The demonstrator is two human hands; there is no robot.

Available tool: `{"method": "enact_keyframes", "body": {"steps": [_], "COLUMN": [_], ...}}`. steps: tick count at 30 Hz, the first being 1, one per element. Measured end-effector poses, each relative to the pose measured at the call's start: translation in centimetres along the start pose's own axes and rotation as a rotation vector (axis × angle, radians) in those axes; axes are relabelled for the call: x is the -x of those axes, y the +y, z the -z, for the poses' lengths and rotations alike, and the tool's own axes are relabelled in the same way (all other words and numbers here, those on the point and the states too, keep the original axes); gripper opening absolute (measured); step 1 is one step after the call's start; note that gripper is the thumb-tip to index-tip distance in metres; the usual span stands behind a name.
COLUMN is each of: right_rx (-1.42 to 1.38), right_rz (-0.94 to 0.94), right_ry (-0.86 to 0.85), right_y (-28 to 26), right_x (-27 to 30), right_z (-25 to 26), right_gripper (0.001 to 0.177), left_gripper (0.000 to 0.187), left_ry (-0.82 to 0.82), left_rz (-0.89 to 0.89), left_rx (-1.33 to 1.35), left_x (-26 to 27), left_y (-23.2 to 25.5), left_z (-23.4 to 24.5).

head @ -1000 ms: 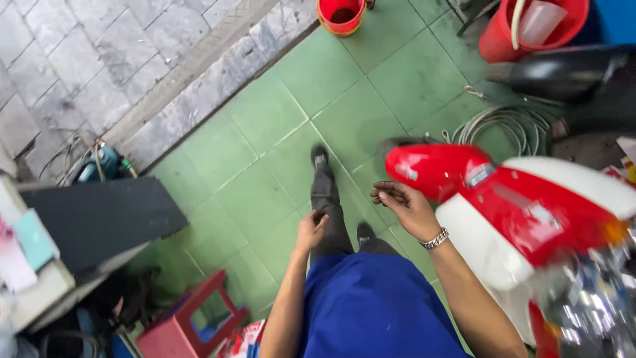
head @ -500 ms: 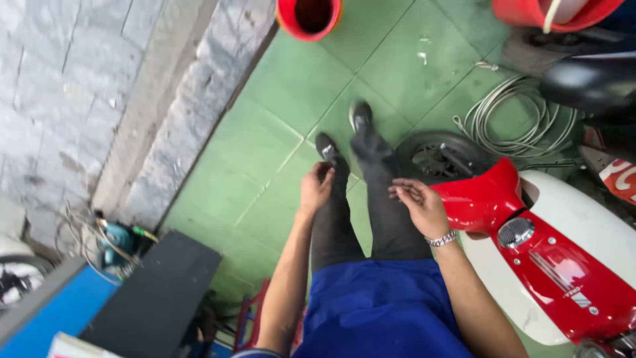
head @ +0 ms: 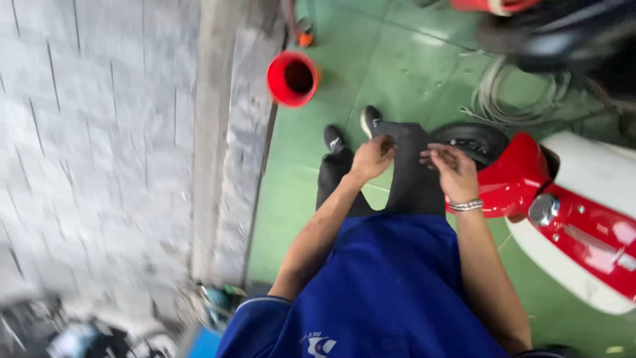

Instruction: The person pours water from a jug into a red bucket and carries it through a garage. They then use a screwdriver to remove a screw from a black motorcycle part, likely a side mirror housing, and separate the components.

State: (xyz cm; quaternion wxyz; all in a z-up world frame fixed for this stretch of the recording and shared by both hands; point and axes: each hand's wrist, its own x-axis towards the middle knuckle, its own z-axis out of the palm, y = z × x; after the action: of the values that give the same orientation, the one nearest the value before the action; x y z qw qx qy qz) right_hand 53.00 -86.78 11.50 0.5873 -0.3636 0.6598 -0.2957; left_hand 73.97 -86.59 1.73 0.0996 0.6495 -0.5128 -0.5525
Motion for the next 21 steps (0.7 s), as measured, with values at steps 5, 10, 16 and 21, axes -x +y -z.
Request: {"method": "enact_keyframes", "body": {"steps": [5,10,16,21], "right_rx": [-0.073,-0.154,-0.450,-0.655], "right_rz": [0.044,0.002,-0.058,-0.318], "right_ry": [0.282,0.428,0.459,0.388], "right_y": [-1.6,-0.7,6.4,13.0], "right_x": [-1.4,-8.7,-21.6,-24.3], "right_z": [1.9,8.0,14.5,16.5], "right_gripper": [0.015,0.014,0.020,0.025], "left_gripper": [0.025,0.028,0.051,0.037], "left_ry": [-0.173,-0.295,-0.066,0.161], "left_rz": [-0.142,-0.150,-0.152,-0.116], "left_rx": [-0.069,-0.124,-0.246,-0.110], "left_x": [-5.3,-19.3,-45.6,-64.6], "left_y": [8.6,12.0,18.1,18.0], "left_z": [0.6,-8.2,-18.7,-24.6]}}
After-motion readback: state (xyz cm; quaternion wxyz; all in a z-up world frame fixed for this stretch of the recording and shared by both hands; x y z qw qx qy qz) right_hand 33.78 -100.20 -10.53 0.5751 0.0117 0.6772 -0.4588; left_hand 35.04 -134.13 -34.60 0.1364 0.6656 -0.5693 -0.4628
